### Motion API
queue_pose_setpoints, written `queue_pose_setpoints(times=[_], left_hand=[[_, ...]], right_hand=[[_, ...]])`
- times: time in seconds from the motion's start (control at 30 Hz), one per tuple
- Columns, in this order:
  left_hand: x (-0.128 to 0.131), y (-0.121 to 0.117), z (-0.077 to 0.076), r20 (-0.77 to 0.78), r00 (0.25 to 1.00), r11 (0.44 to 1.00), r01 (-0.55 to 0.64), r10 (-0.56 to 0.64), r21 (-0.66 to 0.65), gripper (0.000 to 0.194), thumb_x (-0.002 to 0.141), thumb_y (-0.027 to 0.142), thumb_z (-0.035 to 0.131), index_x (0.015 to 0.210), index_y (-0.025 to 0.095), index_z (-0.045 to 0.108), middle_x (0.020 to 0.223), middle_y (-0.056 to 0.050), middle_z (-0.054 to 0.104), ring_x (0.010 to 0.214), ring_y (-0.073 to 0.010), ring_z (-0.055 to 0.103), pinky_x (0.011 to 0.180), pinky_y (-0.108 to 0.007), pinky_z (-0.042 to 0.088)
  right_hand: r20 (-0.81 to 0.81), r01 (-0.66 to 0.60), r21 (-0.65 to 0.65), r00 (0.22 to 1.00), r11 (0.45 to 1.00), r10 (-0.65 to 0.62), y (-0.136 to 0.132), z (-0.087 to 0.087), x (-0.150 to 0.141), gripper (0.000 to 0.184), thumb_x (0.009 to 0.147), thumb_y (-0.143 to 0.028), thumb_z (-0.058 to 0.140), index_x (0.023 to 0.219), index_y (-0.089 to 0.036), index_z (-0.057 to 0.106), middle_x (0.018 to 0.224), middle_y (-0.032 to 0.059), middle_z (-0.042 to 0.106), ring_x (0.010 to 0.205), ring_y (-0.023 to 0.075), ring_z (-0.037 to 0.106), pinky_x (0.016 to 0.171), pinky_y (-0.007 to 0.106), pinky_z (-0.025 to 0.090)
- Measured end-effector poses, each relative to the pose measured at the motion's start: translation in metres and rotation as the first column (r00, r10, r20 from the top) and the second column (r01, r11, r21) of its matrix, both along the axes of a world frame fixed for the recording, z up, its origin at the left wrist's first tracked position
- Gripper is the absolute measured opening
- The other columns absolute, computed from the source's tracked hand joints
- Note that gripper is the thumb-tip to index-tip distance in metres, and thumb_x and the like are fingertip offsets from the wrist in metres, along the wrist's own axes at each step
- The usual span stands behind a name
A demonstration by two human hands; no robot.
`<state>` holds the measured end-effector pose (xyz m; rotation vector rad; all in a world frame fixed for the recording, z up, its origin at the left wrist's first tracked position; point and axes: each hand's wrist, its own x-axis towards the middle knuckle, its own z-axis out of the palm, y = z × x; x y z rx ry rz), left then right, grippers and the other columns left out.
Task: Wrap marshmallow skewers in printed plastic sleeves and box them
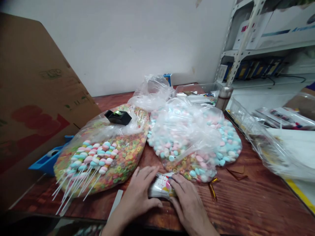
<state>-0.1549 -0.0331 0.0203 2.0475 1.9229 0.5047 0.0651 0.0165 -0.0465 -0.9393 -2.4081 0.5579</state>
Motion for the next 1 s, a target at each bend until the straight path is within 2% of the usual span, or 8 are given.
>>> queue_pose_setpoints(times=[0.1,0.23,0.33,0.5,0.6,0.7,0.83,1.0], left_hand=[[-0.019,-0.007,-0.012,0.121,0.956,0.96,-0.275,0.268,0.049,0.064,0.084,0.042,0.058,0.141,0.019,0.041,0.143,-0.015,0.048,0.132,-0.0294,0.041,0.111,-0.052,0.029],[-0.015,-0.01,-0.026,0.399,0.767,0.852,-0.518,0.503,-0.079,0.049,0.095,0.042,0.034,0.129,0.013,0.054,0.135,-0.016,0.056,0.127,-0.0249,0.05,0.109,-0.046,0.036],[0.008,-0.013,-0.036,0.48,0.739,0.865,-0.494,0.472,-0.088,0.048,0.095,0.041,0.035,0.132,0.016,0.053,0.138,-0.014,0.055,0.13,-0.0246,0.047,0.11,-0.046,0.036],[0.039,-0.025,-0.055,0.265,0.901,0.922,-0.377,0.344,0.087,0.052,0.095,0.028,0.039,0.146,0.02,0.033,0.15,-0.011,0.041,0.141,-0.0244,0.03,0.114,-0.052,0.027],[0.047,-0.028,-0.052,0.038,0.932,0.9,-0.359,0.361,0.246,0.06,0.092,0.025,0.046,0.149,0.018,0.026,0.151,-0.014,0.039,0.143,-0.0298,0.023,0.113,-0.06,0.022],[0.053,-0.024,-0.037,-0.167,0.914,0.882,-0.289,0.37,0.373,0.062,0.088,0.025,0.054,0.146,0.018,0.035,0.152,-0.014,0.036,0.144,-0.038,0.014,0.111,-0.068,0.01],[0.054,-0.012,-0.024,-0.302,0.948,0.967,-0.021,0.1,0.255,0.053,0.09,0.026,0.051,0.142,0.03,0.042,0.152,-0.002,0.038,0.143,-0.0344,0.021,0.113,-0.064,0.005],[0.042,-0.01,-0.034,-0.288,0.949,0.975,-0.069,0.129,0.209,0.051,0.09,0.036,0.051,0.14,0.03,0.044,0.147,-0.001,0.046,0.138,-0.0328,0.032,0.112,-0.062,0.007]], right_hand=[[-0.059,0.056,-0.171,0.996,0.984,-0.067,-0.003,0.001,0.006,0.06,0.093,-0.031,0.052,0.146,-0.019,0.027,0.149,0.0146,0.04,0.138,0.0265,0.037,0.108,0.05,0.039],[-0.129,0.093,-0.373,0.98,0.923,-0.151,-0.01,0.005,0.0,0.07,0.093,-0.038,0.05,0.15,-0.015,0.015,0.153,0.0183,0.032,0.141,0.0269,0.031,0.111,0.05,0.034],[-0.15,0.11,-0.449,0.969,0.887,-0.196,-0.014,0.007,-0.008,0.075,0.091,-0.037,0.051,0.151,-0.014,0.012,0.155,0.0186,0.028,0.142,0.0271,0.028,0.111,0.05,0.033],[-0.201,0.113,-0.42,0.956,0.901,-0.214,-0.016,0.004,-0.01,0.073,0.091,-0.036,0.051,0.15,-0.014,0.014,0.156,0.0176,0.024,0.144,0.0268,0.024,0.113,0.049,0.03],[-0.195,0.144,-0.401,0.952,0.905,-0.238,-0.012,-0.001,-0.009,0.056,0.096,-0.034,0.043,0.147,-0.019,0.025,0.152,0.0125,0.034,0.141,0.0241,0.031,0.112,0.046,0.033],[-0.168,0.209,-0.34,0.946,0.917,-0.278,-0.004,-0.003,-0.01,0.043,0.097,-0.029,0.04,0.14,-0.023,0.036,0.141,0.0104,0.047,0.131,0.0241,0.043,0.107,0.045,0.038],[-0.138,0.163,-0.193,0.972,0.968,-0.191,0.007,0.003,-0.011,0.026,0.094,-0.024,0.049,0.12,-0.027,0.054,0.116,0.0071,0.059,0.109,0.0251,0.054,0.091,0.044,0.045],[-0.157,0.17,-0.112,0.97,0.979,-0.186,0.008,0.011,-0.011,0.015,0.092,-0.013,0.048,0.091,-0.023,0.06,0.105,0.0067,0.06,0.103,0.0251,0.053,0.085,0.043,0.043]])
